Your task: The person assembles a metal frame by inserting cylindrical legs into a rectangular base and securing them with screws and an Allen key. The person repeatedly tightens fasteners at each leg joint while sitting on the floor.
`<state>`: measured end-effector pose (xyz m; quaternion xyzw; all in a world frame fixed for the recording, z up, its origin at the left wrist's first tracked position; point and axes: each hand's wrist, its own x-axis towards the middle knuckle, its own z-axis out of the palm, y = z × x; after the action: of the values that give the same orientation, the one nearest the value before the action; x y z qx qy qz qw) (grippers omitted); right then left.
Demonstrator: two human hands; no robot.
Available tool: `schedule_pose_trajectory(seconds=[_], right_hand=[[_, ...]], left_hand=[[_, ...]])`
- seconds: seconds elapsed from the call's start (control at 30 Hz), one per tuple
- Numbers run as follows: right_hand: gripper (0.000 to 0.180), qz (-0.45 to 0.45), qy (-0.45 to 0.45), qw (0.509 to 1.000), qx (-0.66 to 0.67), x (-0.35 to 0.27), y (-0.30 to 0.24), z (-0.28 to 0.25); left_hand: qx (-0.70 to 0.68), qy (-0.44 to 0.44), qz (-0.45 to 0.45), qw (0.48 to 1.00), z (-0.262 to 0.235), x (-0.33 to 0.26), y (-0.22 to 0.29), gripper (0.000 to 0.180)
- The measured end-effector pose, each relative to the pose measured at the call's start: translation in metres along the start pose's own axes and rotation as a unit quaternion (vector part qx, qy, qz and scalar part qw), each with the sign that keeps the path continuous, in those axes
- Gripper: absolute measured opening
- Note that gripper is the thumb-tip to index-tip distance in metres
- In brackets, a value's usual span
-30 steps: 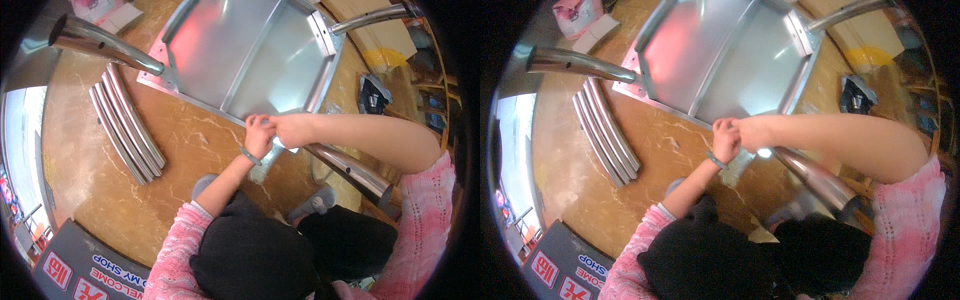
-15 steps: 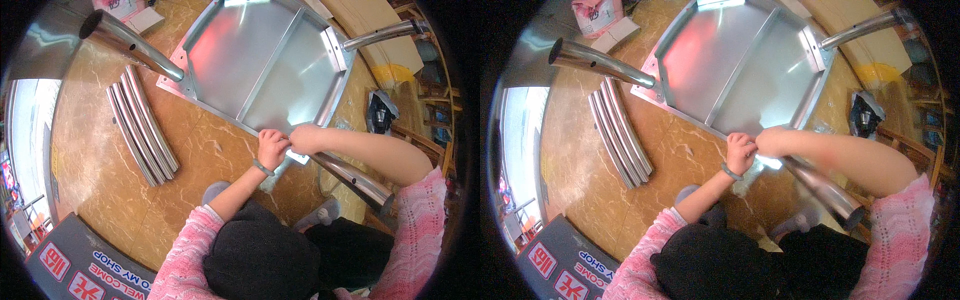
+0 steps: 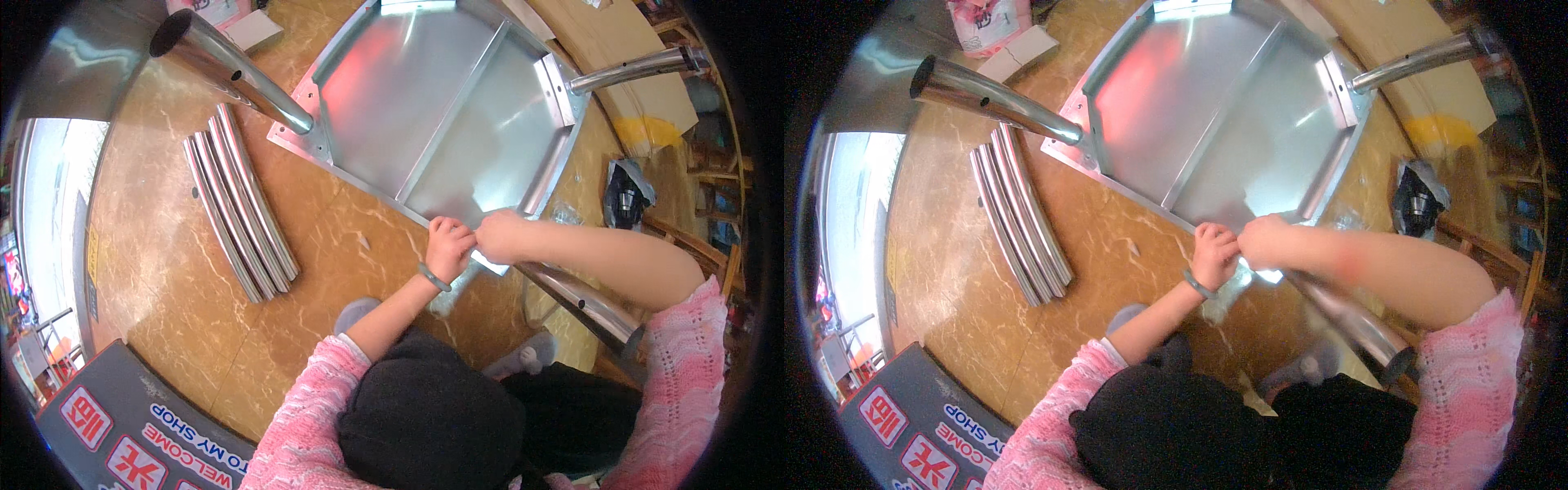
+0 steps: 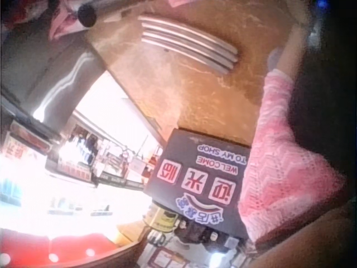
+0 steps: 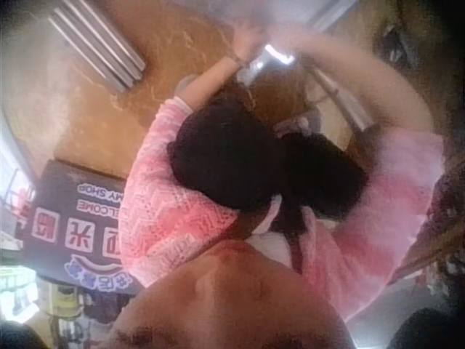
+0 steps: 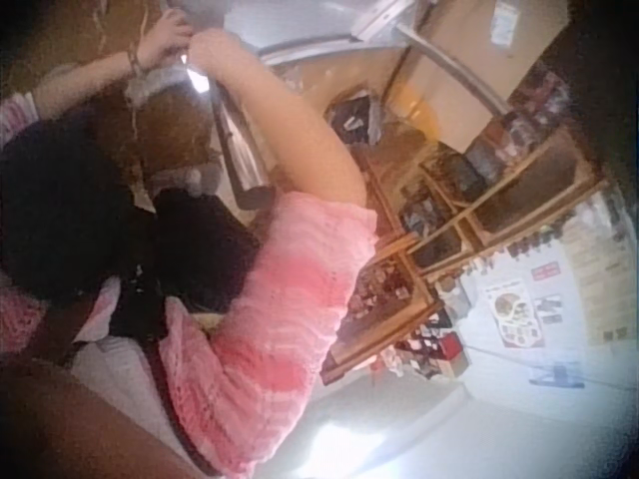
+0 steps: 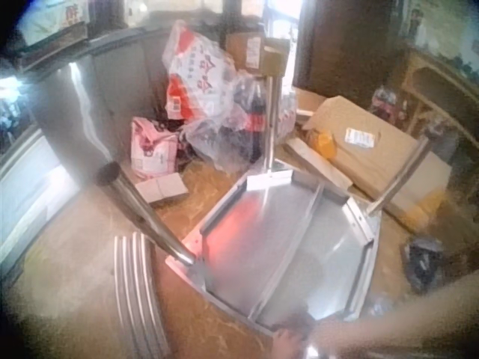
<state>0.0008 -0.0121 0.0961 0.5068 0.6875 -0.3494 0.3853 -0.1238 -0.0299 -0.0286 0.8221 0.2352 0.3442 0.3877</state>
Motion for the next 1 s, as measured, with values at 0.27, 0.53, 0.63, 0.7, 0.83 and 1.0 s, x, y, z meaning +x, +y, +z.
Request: schedule_pose_trajectory(seconds=[0.27, 0.53, 0.63, 0.7, 0.83, 1.0], right_hand=[[0.016, 0.021, -0.031, 0.997, 0.064, -0.001, 0.005, 0.004], [0.018, -0.08, 0.039, 0.985, -0.145, -0.004, 0.002, 0.012], [0.012, -0.204, 0.042, 0.94, -0.269, -0.009, -0.001, 0.011], [0.01, -0.226, 0.045, 0.938, -0.259, -0.009, 0.003, 0.008], [0.011, -0.191, 0.007, 0.97, -0.15, -0.006, 0.007, 0.009], [0.013, -0.023, -0.048, 0.977, 0.206, -0.001, 0.017, 0.009]], left_hand=[[0.02, -0.034, 0.017, 0.999, 0.001, 0.001, 0.001, 0.02], [0.01, -0.003, 0.027, 1.0, -0.003, 0.005, 0.001, 0.022], [0.013, -0.003, 0.024, 1.0, -0.002, 0.005, 0.001, 0.019], [0.013, -0.001, 0.024, 1.0, -0.002, 0.005, 0.001, 0.021], [-0.011, -0.016, 0.027, 0.999, -0.003, 0.004, 0.001, 0.024], [-0.03, -0.028, 0.009, 0.999, -0.007, 0.004, 0.001, 0.024]])
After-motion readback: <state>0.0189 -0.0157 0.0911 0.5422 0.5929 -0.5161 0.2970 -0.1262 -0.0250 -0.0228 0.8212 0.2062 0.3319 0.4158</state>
